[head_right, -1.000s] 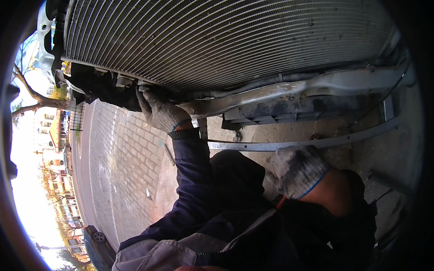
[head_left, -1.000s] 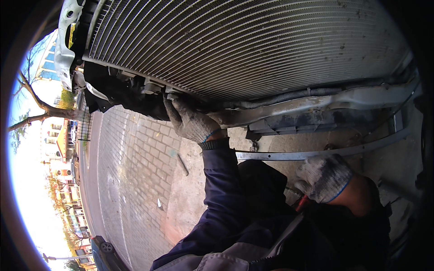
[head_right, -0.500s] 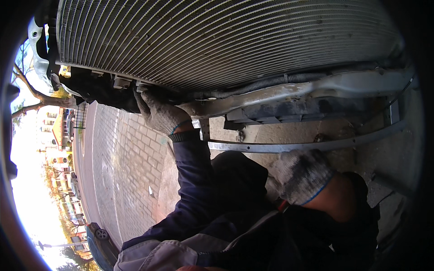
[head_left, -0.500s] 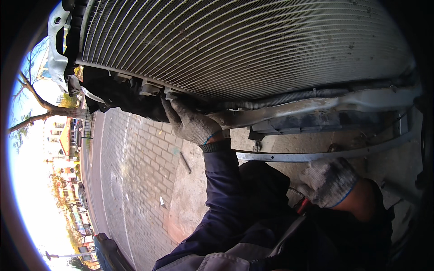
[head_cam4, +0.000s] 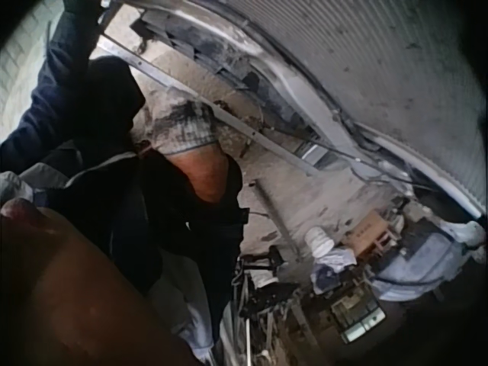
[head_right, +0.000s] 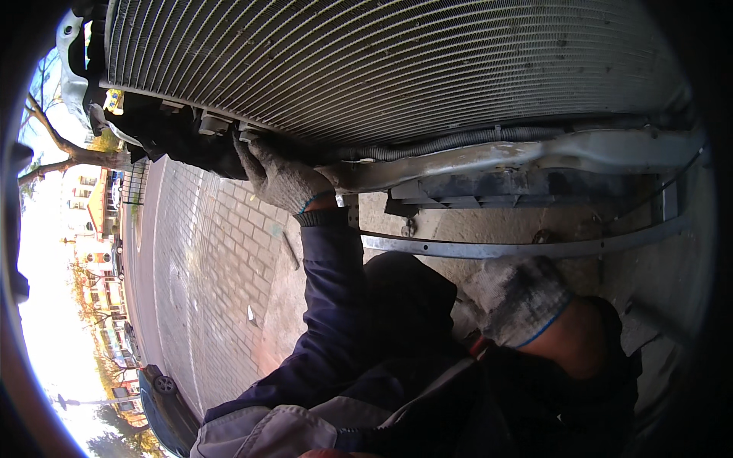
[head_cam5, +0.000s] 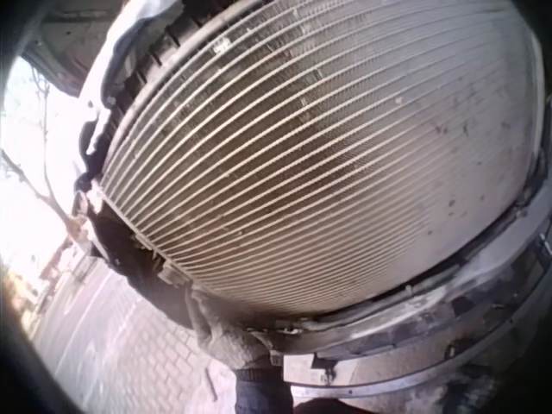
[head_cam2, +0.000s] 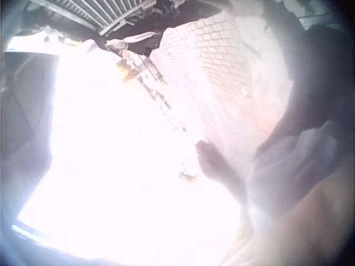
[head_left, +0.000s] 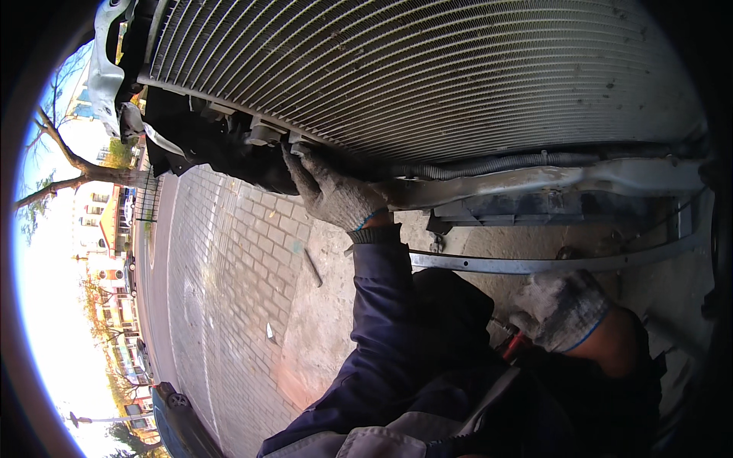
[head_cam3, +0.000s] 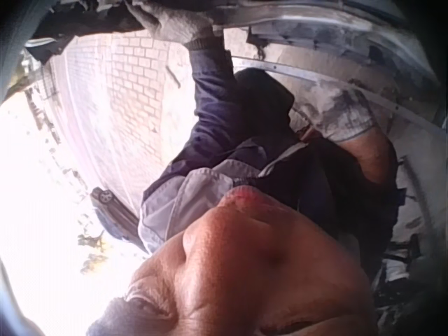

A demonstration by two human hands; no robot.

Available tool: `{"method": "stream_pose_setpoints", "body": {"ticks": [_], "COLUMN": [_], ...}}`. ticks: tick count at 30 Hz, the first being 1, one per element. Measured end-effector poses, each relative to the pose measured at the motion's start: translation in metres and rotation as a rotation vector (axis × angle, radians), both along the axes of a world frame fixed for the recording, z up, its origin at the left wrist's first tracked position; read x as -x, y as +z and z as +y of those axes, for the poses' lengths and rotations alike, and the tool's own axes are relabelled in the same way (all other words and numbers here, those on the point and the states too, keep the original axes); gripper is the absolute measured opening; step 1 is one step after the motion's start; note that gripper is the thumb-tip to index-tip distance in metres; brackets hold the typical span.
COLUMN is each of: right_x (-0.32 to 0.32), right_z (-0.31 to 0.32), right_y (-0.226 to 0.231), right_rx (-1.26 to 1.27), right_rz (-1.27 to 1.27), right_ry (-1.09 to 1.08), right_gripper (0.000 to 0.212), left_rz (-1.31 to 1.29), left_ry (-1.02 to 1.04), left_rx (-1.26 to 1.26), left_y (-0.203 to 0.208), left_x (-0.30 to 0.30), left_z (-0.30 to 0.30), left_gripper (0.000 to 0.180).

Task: The person uses a power drill to remove fasteners from the front of a car, then detaches hoses and pulls the radiator out of the engine bay. The radiator is set aside and the person continues to work on the engine area.

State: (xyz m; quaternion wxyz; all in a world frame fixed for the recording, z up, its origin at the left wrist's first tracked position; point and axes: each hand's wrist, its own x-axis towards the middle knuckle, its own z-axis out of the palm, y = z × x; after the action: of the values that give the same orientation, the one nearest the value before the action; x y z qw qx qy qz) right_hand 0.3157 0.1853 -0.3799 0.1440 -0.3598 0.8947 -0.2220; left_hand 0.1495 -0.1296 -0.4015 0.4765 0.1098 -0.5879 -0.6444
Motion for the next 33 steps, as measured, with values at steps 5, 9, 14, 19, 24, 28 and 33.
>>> {"method": "stream_pose_setpoints", "body": {"ticks": [5,9,14,19,24,28,33], "right_x": [-0.005,-0.008,-0.005,-0.002,0.006,0.005,0.005], "right_z": [0.001,-0.001,-0.002,-0.004,-0.006,-0.003,0.002], "right_y": [0.002,0.009,0.018,0.017,0.013,0.012,0.004], "right_rx": [0.036,0.023,0.021,-0.083,-0.081,-0.072,0.012], "right_rz": [-0.054,-0.043,-0.125,-0.137,-0.189,-0.194,-0.191], "right_ry": [-0.050,-0.077,-0.098,-0.132,-0.198,-0.171,-0.105], "right_gripper": [0.027,0.027,0.027,0.027,0.028,0.027,0.029], "left_rz": [0.041,-0.079,-0.113,-0.069,-0.127,-0.053,0.001], "left_ry": [0.048,0.163,0.082,-0.035,0.012,-0.010,-0.462], "left_rx": [0.007,0.128,0.143,0.041,-0.079,-0.220,-0.307], "left_y": [-0.008,-0.009,-0.004,0.004,0.014,0.006,-0.009], "left_x": [0.010,0.008,-0.007,-0.021,-0.021,-0.016,-0.016], "left_z": [0.002,-0.002,-0.002,0.001,0.000,-0.010,-0.048], "left_gripper": [0.057,0.061,0.056,0.050,0.047,0.049,0.048]}}
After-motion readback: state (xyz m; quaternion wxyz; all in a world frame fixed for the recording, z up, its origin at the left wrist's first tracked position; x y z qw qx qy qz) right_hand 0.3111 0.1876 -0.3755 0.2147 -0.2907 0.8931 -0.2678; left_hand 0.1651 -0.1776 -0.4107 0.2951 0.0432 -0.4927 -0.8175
